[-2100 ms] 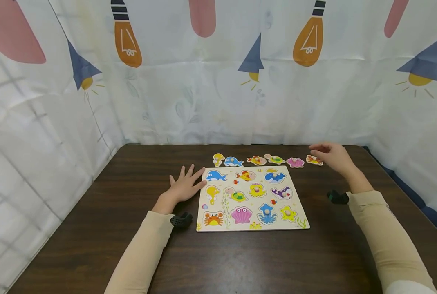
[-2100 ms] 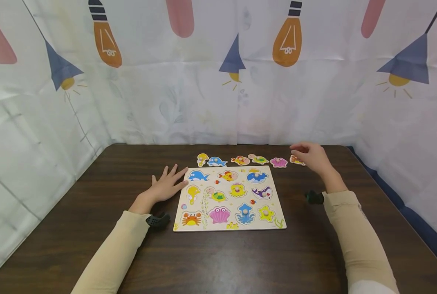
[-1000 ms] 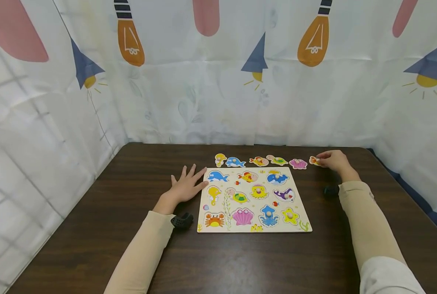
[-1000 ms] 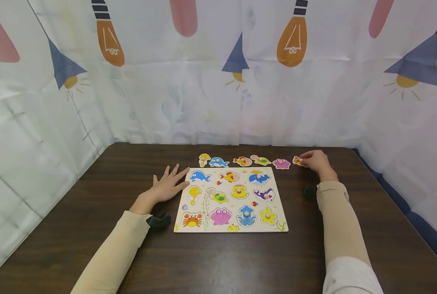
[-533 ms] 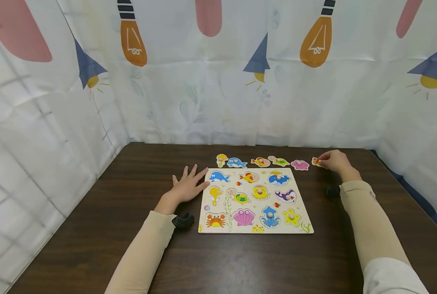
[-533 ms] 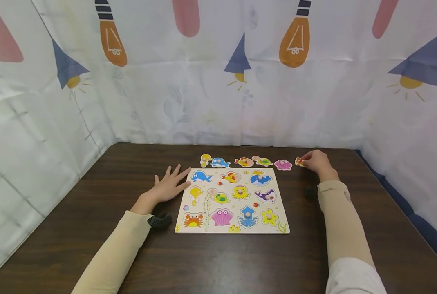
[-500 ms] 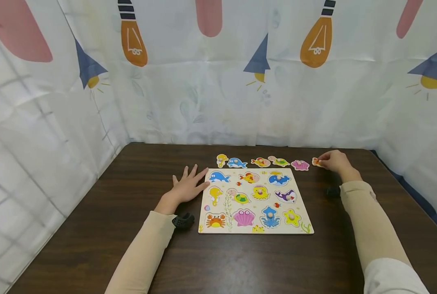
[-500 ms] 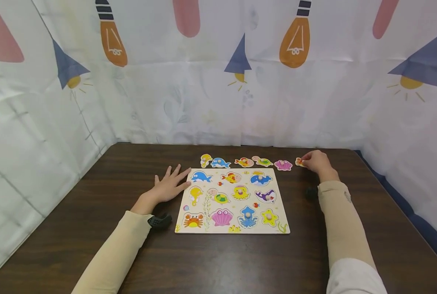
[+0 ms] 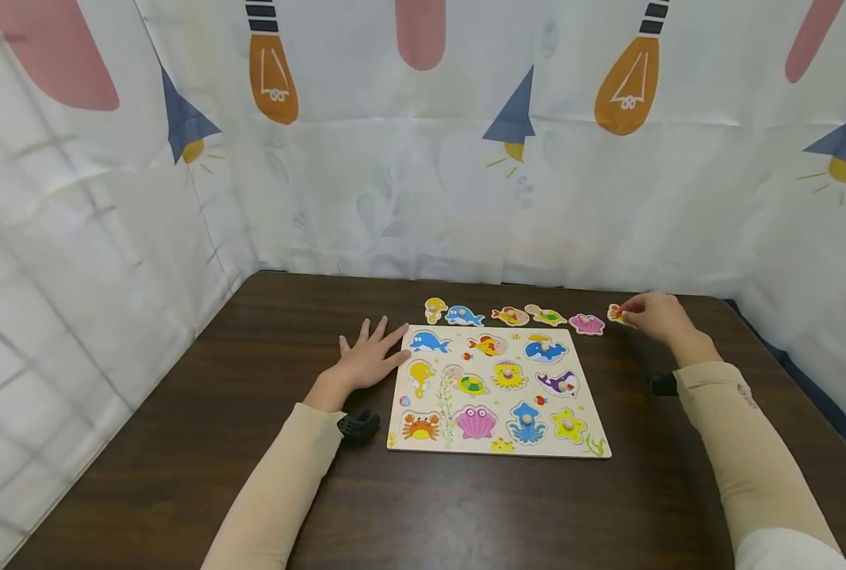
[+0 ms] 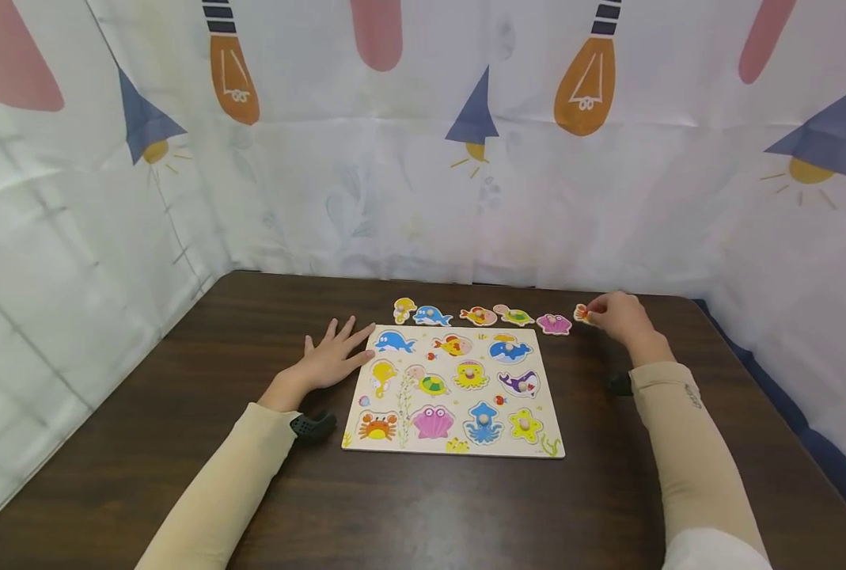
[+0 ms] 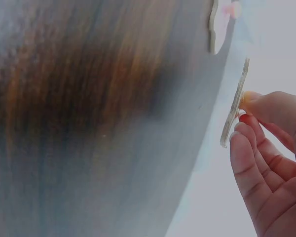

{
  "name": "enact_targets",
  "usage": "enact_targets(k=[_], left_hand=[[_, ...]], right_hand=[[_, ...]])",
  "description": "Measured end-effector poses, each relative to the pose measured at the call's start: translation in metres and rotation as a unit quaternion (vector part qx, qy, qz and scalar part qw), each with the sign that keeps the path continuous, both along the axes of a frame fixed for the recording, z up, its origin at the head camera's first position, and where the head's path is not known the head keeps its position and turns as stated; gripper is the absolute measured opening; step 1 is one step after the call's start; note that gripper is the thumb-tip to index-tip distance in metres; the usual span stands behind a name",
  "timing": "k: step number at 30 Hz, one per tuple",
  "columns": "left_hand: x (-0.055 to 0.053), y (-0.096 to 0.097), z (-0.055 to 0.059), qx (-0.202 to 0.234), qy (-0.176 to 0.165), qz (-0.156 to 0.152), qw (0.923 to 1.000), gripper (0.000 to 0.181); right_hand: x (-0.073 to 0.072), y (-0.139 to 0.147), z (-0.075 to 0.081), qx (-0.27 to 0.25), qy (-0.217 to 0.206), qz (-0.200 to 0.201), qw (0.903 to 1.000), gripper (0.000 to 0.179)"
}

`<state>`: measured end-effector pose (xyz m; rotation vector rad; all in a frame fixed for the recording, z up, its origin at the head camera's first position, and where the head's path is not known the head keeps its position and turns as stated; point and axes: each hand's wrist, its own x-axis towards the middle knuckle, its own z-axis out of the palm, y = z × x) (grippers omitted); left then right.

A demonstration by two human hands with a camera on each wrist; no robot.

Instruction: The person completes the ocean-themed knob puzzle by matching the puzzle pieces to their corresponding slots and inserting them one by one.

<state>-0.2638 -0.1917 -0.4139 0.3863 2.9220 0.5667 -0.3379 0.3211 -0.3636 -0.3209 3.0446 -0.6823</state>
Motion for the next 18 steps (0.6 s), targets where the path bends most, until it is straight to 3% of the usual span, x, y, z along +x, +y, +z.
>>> enact_targets(k=[18], left_hand=[[0.001, 0.002, 0.002, -0.002, -0.003, 0.001, 1.0000, 0.069]], right_hand=[[0.030, -0.048, 0.027, -0.004, 0.034, 0.088, 0.9955, 0.026]])
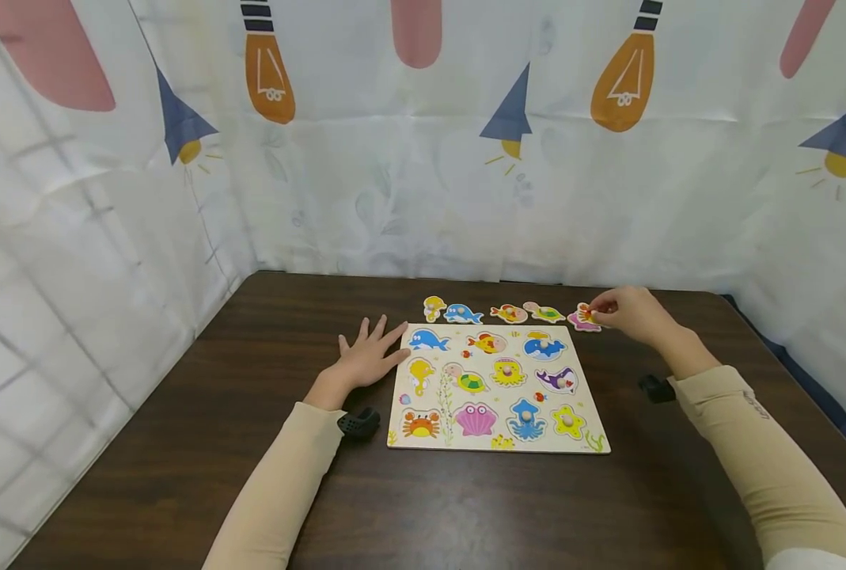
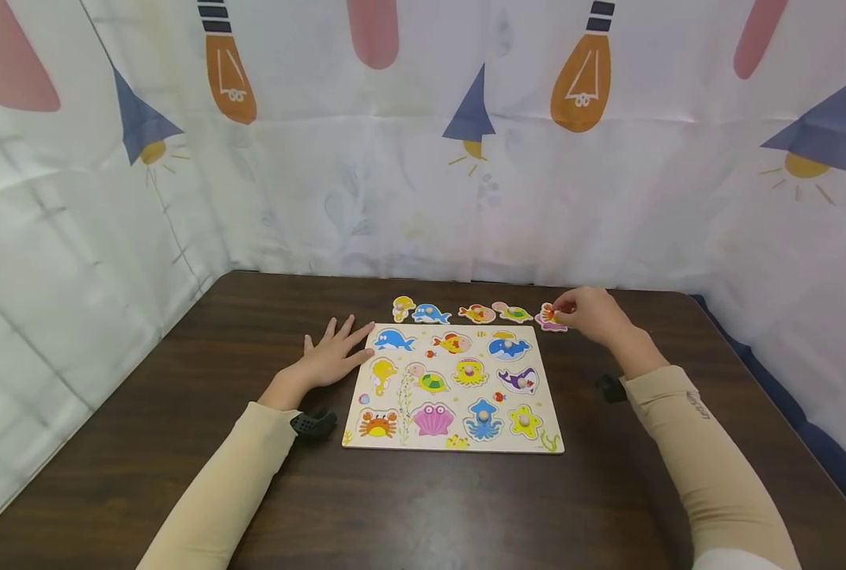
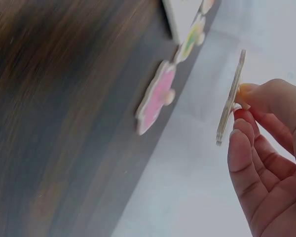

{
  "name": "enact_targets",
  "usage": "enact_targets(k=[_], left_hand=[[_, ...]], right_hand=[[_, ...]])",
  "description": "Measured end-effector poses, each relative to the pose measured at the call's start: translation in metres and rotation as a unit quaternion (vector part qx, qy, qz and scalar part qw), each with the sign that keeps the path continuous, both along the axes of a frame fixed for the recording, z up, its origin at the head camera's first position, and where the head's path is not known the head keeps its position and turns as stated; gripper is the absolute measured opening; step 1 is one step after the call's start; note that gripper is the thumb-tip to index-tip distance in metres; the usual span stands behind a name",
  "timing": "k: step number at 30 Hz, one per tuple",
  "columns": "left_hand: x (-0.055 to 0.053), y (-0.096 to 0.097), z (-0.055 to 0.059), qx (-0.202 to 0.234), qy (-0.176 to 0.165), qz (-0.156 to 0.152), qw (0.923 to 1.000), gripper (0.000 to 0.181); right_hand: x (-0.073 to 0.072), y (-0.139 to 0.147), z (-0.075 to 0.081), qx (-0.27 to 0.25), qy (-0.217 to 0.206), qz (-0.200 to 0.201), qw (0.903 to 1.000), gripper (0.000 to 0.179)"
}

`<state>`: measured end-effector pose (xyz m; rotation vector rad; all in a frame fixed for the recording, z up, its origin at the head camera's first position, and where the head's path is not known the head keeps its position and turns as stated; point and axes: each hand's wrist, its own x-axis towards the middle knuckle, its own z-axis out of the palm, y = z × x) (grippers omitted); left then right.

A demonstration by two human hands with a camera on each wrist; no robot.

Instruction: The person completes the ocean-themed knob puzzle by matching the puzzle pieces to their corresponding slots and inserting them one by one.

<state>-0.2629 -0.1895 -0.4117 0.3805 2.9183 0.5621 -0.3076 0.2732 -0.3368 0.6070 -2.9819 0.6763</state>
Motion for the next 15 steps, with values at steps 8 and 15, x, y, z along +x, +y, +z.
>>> enact_targets(k=[8, 15], left_hand=[[0.000, -0.001, -0.001, 0.002, 0.000, 0.000, 1.0000, 0.070], [-0.002, -0.001, 0.000, -0.001, 0.000, -0.002, 1.0000, 0.069]], right_hand=[[0.010, -0.022, 0.006, -0.001, 0.002, 0.019, 0.9998, 0.021], [0.022, -0.043, 0.012, -0.008, -0.003, 0.034, 0.9994, 0.018]])
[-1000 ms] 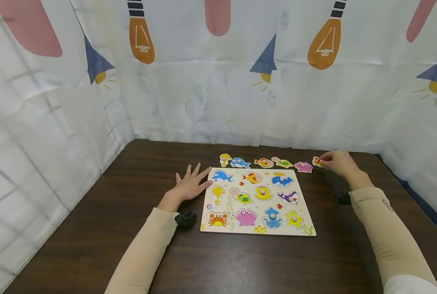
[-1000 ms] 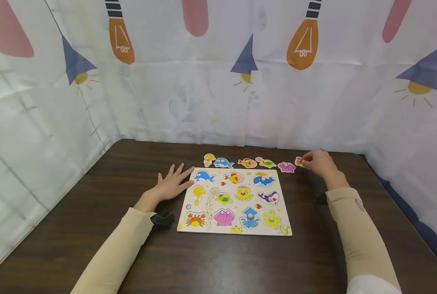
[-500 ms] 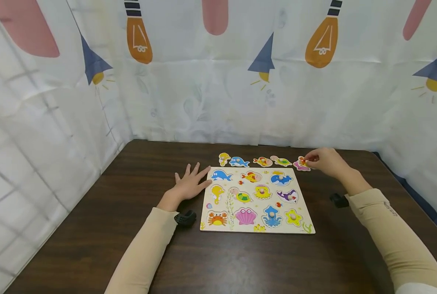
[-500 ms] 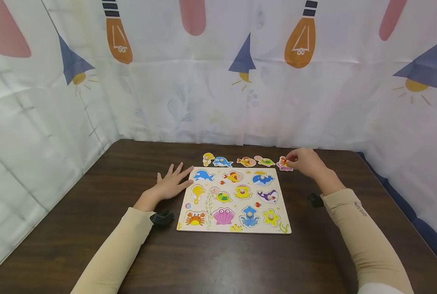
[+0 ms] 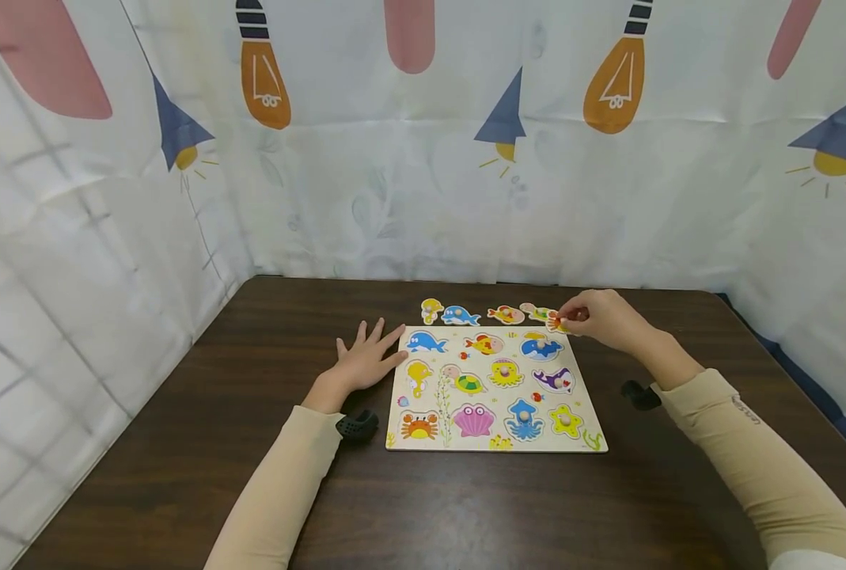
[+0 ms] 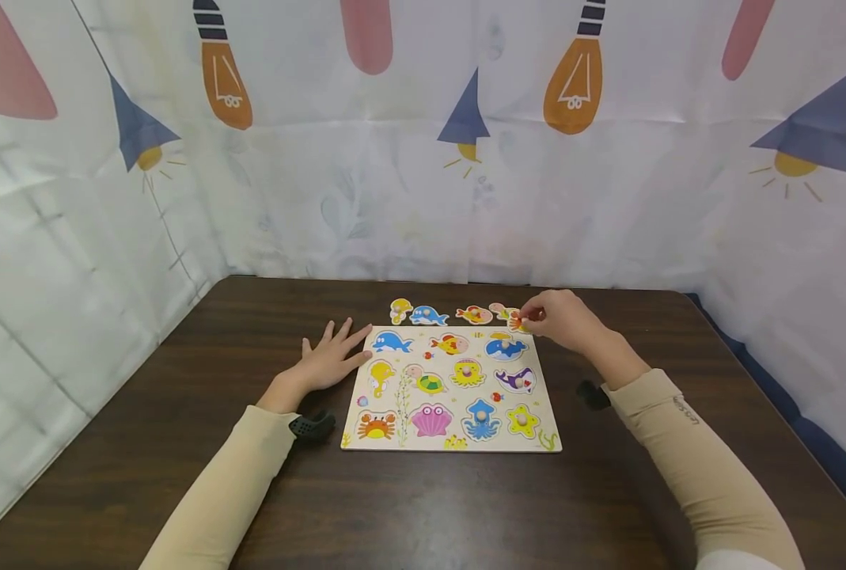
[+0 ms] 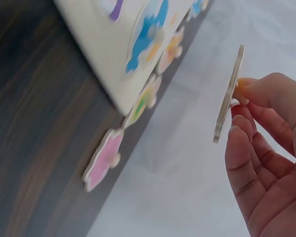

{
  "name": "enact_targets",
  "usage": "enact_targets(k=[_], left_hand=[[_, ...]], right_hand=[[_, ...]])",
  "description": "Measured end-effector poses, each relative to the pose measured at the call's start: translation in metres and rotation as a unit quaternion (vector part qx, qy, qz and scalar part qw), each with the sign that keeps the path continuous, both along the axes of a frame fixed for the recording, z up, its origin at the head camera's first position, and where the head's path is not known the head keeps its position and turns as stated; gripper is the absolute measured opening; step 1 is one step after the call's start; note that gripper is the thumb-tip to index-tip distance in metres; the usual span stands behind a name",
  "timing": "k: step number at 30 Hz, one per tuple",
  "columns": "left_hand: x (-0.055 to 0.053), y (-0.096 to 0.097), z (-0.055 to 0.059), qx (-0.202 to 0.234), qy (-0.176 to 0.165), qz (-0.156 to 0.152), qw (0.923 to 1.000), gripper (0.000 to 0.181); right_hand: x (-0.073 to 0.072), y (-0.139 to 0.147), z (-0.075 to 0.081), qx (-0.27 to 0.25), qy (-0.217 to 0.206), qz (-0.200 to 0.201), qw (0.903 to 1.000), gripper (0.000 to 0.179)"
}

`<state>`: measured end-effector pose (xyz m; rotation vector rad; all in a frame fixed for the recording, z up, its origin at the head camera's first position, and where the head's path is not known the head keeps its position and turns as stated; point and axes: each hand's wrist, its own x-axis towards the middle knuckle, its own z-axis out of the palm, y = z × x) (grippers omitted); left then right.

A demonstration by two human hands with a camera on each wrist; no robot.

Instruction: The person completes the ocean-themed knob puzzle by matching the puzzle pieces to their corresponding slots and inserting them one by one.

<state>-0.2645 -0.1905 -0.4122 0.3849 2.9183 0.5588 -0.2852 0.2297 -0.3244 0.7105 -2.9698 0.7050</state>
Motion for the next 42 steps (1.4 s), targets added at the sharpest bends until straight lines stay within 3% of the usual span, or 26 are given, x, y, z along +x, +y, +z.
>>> enact_targets(k=[25, 33, 42], left_hand=[[0.000, -0.002, 0.000, 0.003, 0.000, -0.003, 1.0000, 0.069], [0.001, 0.000, 0.000, -0.001, 0.003, -0.007, 1.0000, 0.069], [0.001, 0.001, 0.000, 0.000, 0.005, -0.003, 1.0000, 0.069]], right_hand=[[0.029, -0.072, -0.001, -0.001, 0.023, 0.127, 0.9917, 0.007], [0.039, -0.093, -0.004, 0.018, 0.032, 0.169, 0.9850, 0.010], [0.051, -0.115, -0.009, 0.006, 0.041, 0.217, 0.9752, 0.005]])
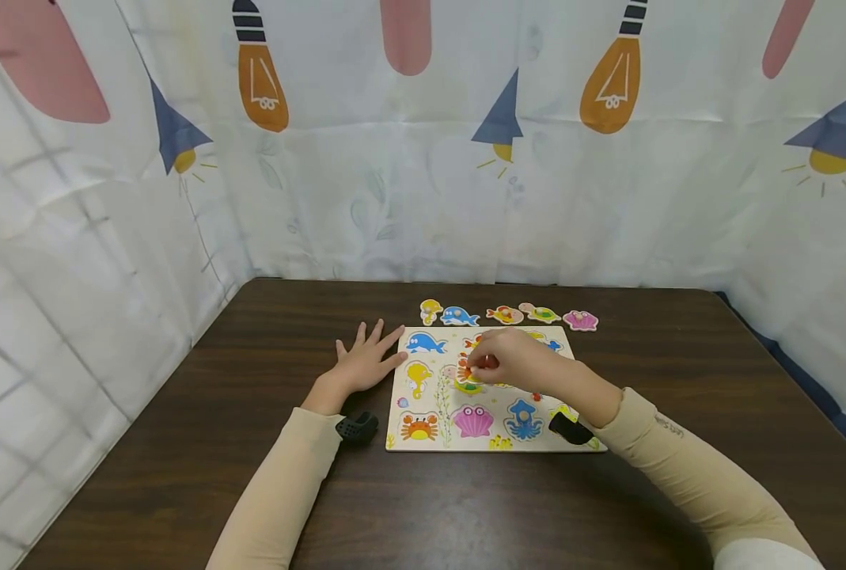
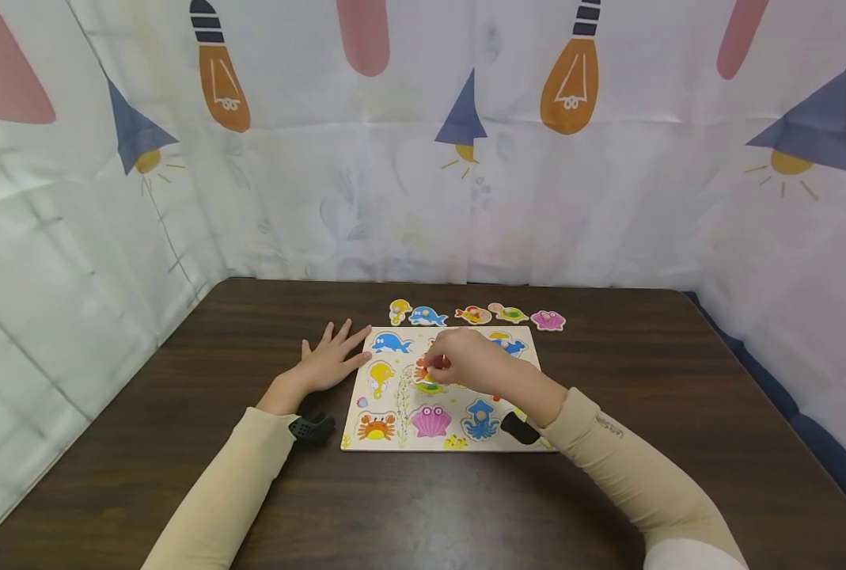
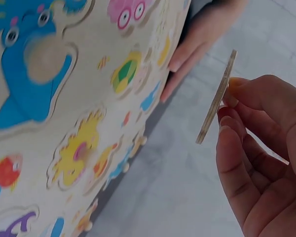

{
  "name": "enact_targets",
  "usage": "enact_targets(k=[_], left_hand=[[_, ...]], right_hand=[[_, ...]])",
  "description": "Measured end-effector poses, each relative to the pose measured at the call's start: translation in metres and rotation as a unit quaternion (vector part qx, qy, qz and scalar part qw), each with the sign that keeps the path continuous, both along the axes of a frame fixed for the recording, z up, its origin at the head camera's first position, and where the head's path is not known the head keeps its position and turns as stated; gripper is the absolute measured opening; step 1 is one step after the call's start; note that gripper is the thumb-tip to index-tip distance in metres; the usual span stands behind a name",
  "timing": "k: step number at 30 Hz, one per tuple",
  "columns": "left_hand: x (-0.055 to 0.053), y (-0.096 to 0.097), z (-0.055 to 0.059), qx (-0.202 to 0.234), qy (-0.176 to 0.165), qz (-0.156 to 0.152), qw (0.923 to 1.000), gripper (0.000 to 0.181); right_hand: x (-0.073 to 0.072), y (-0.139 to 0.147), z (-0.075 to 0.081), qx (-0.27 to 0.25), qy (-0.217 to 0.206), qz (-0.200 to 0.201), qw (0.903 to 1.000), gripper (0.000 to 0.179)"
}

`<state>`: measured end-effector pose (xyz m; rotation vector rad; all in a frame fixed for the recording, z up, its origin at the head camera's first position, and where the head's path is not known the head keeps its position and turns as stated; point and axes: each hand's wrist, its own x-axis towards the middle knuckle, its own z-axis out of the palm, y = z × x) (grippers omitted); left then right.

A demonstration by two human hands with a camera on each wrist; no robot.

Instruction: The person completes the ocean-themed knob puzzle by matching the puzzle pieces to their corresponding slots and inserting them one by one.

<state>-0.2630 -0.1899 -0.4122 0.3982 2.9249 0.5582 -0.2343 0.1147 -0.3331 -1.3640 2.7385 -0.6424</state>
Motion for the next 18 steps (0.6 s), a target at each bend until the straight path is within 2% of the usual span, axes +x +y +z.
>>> enact_targets(k=[6, 13, 18], left_hand=[[-0.001, 0.000, -0.001, -0.003, 0.001, 0.002, 1.0000, 0.069], [-0.002, -0.001, -0.003, -0.010, -0.001, 0.005, 0.9999, 0.069], [-0.003, 0.000, -0.002, -0.012, -0.001, 0.005, 0.9999, 0.069]], right_hand=[[0.009, -0.017, -0.005, 0.011, 0.004, 0.031, 0.9995, 0.002], [0.019, -0.040, -0.011, 0.042, -0.029, 0.044, 0.9977, 0.009], [0.022, -0.052, -0.015, 0.049, -0.029, 0.053, 0.9970, 0.010]])
